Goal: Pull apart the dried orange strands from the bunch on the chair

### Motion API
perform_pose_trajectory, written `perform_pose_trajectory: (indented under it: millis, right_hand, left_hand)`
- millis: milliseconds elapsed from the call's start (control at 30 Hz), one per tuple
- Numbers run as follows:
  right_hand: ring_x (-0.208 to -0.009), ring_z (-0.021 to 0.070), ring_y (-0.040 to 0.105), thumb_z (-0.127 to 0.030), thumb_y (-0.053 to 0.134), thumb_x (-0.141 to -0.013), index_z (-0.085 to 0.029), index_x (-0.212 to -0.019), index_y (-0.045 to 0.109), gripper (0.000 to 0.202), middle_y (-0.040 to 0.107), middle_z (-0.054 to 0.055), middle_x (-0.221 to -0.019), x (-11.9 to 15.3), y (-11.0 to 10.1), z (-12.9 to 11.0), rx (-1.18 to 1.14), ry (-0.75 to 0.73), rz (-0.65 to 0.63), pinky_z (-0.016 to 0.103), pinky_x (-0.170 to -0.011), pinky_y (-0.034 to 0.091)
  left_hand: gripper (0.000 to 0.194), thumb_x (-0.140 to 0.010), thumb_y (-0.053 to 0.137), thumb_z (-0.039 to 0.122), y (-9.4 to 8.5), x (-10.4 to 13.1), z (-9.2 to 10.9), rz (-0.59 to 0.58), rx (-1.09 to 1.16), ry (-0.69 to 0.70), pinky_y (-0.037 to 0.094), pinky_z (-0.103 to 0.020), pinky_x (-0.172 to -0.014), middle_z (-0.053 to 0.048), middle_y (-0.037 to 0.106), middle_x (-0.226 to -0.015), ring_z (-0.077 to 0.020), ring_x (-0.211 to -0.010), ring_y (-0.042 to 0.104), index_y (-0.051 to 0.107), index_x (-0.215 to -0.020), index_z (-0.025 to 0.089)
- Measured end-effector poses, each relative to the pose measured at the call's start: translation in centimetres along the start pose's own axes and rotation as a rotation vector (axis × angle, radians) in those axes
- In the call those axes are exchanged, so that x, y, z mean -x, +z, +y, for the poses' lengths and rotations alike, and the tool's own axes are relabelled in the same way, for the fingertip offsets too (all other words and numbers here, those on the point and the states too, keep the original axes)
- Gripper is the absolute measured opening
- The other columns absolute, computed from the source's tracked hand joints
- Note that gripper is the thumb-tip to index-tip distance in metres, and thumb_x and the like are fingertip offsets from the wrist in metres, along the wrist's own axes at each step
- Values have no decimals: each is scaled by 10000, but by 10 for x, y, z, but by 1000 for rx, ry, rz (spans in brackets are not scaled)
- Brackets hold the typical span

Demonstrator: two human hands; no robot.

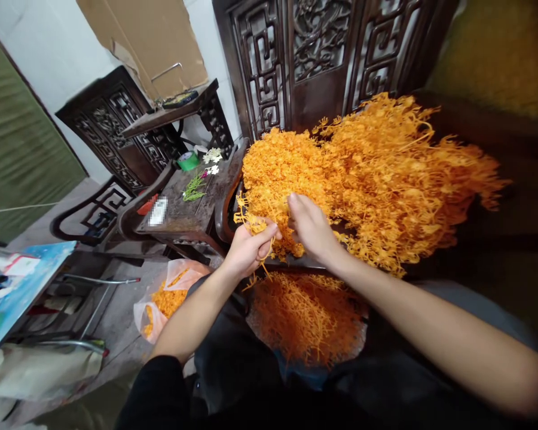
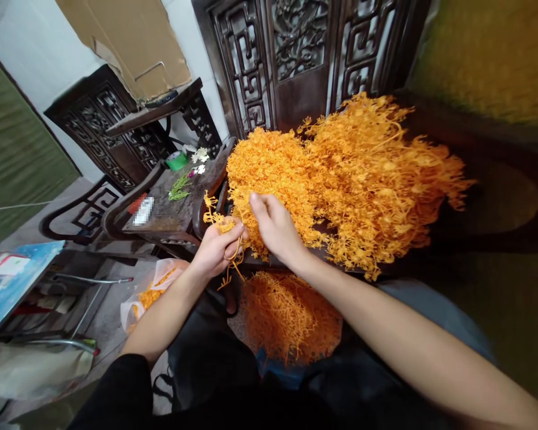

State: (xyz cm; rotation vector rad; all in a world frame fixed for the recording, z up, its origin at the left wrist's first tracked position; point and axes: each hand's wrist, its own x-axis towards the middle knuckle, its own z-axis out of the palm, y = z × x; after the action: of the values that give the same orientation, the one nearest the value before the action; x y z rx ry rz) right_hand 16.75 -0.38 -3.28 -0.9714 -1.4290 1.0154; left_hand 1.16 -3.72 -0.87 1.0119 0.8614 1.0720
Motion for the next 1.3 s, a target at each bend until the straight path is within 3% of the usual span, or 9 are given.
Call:
perform_pose_trajectory:
  millis: [100,300,400,567,733,867,1100,1200,1300]
  right_hand:
    - [-722,176,552,-787,425,-931,-233,-1087,566,592,609,50,-859,-2,8,-3,8,40,128,318,-635,459]
    - [-1003,253,598,-833,461,-879,-197,-1141,526,691,641,145,-1157,-3,11,-16,113,19,200,433,-906,452]
    - [-852,224,596,-768,508,-901,-198,-1117,515,609,653,104,-1002,-5,12,-13,202,20,178,390,-793,445]
    - [-613,148,474,-463,496,-1012,-218,-760,490,352,535,9,-664,-36,2,10,264,73,167,297,-577,316]
    - [-445,95,309,-514,619,-964,-252,-753,376,415,373,-76,-540,-83,-43,26,-216,327,444,221,-431,248]
    - [-395,66,261,-438,608,-1002,-221,-847,498,289,325,-103,-502,-81,-59,19,-539,388,206,164,-380,273]
    - [-689,104,674,-172,547,-1021,-144,-868,635,178,682,56,-819,-44,-25,2,-701,570,-33,209,-635,598]
    - [-564,61,573,-109,559,-989,-141,-933,662,122,646,21,-779,-26,-8,-3,-708,574,-35,140,-453,452]
    - [-410,40,308,-430,636,-983,-181,-883,612,270,446,-64,-606,-4,14,-3,-706,503,-53,160,-341,193]
  left_hand:
    - [346,-837,809,426,2,-2,-6,-40,-36,1,190,-185,-398,90,444,-456,-3,-352,286,636,-792,129]
    - [377,-784,843,443,4,-5,-16,35,-35,28,186,-189,-395,98,419,-437,-11,-348,283,616,-766,141]
    - [393,-755,858,445,7,-7,-18,85,-26,40,199,-184,-383,102,422,-428,-14,-337,293,602,-761,147]
    - [382,-699,896,362,11,-2,-10,91,31,-9,177,-163,-357,16,634,-601,16,-341,308,609,-768,120]
    - [386,-698,897,325,4,11,-1,-31,81,-50,132,-148,-337,2,645,-575,18,-313,260,560,-752,143]
    - [388,-724,886,330,-9,10,1,-1,88,46,187,-147,-343,11,652,-590,11,-316,293,542,-746,152]
    - [367,-756,873,329,-21,4,-2,12,94,77,204,-144,-365,13,664,-644,9,-342,340,555,-770,145]
    - [376,-747,880,335,-21,4,-4,46,74,99,207,-146,-364,7,671,-643,6,-340,346,556,-776,148]
    - [381,-736,890,338,-20,3,-6,105,57,130,226,-147,-368,3,674,-635,6,-338,353,565,-780,145]
